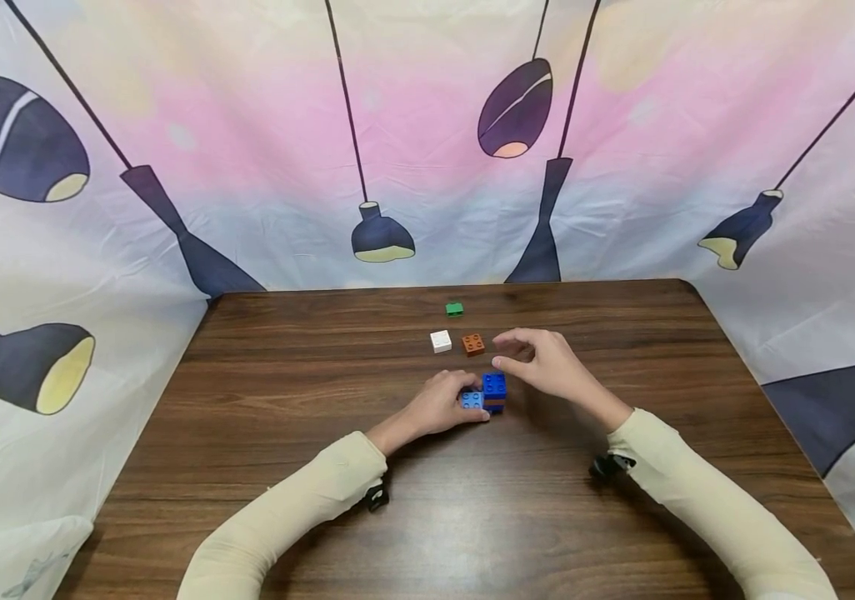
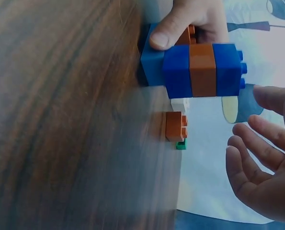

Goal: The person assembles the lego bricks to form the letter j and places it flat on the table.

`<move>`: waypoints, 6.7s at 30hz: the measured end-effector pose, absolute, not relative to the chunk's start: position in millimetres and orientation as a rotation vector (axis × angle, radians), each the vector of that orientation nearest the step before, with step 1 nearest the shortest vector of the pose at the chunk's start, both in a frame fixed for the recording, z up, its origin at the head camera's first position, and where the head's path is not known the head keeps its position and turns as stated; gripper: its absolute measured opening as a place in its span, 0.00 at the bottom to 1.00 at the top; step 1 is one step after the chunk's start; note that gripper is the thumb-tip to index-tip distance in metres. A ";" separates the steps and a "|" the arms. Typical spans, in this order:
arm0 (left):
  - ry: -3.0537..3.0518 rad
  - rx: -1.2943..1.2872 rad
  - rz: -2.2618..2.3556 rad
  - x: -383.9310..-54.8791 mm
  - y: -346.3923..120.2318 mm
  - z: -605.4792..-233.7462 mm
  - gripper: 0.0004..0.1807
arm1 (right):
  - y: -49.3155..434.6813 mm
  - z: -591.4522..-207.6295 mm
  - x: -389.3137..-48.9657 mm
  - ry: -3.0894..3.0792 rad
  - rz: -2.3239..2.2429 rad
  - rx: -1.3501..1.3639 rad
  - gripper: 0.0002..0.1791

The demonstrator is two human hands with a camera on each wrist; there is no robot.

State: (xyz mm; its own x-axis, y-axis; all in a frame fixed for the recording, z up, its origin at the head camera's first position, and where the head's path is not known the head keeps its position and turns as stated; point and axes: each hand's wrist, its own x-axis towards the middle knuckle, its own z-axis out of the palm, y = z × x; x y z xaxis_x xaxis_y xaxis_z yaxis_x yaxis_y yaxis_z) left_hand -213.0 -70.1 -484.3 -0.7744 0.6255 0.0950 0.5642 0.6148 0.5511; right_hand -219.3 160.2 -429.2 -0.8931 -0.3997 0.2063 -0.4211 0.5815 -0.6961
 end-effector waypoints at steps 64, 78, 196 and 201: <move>2.722 1.014 0.865 -212.3 -71.4 -483.4 0.22 | 124.4 -474.7 -290.2 -2.983 1.101 0.638 0.23; 2.737 0.990 0.836 -211.7 -71.0 -484.1 0.24 | 138.4 -461.5 -280.7 -2.907 1.192 0.582 0.21; 2.722 1.003 0.883 -209.9 -70.5 -482.9 0.23 | 158.1 -432.7 -187.2 -2.758 1.190 0.848 0.20; 2.726 0.998 0.877 -210.6 -70.2 -482.7 0.23 | 157.9 -430.2 -188.3 -2.779 1.175 0.864 0.19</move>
State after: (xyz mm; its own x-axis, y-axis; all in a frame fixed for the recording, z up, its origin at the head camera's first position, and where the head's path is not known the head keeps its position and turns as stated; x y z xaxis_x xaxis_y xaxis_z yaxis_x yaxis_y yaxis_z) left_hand -210.6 -70.2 -482.7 -0.7783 0.6211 0.0923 0.5584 0.6173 0.5543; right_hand -188.3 157.9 -430.2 -0.8485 -0.4861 0.2093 -0.4888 0.5682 -0.6620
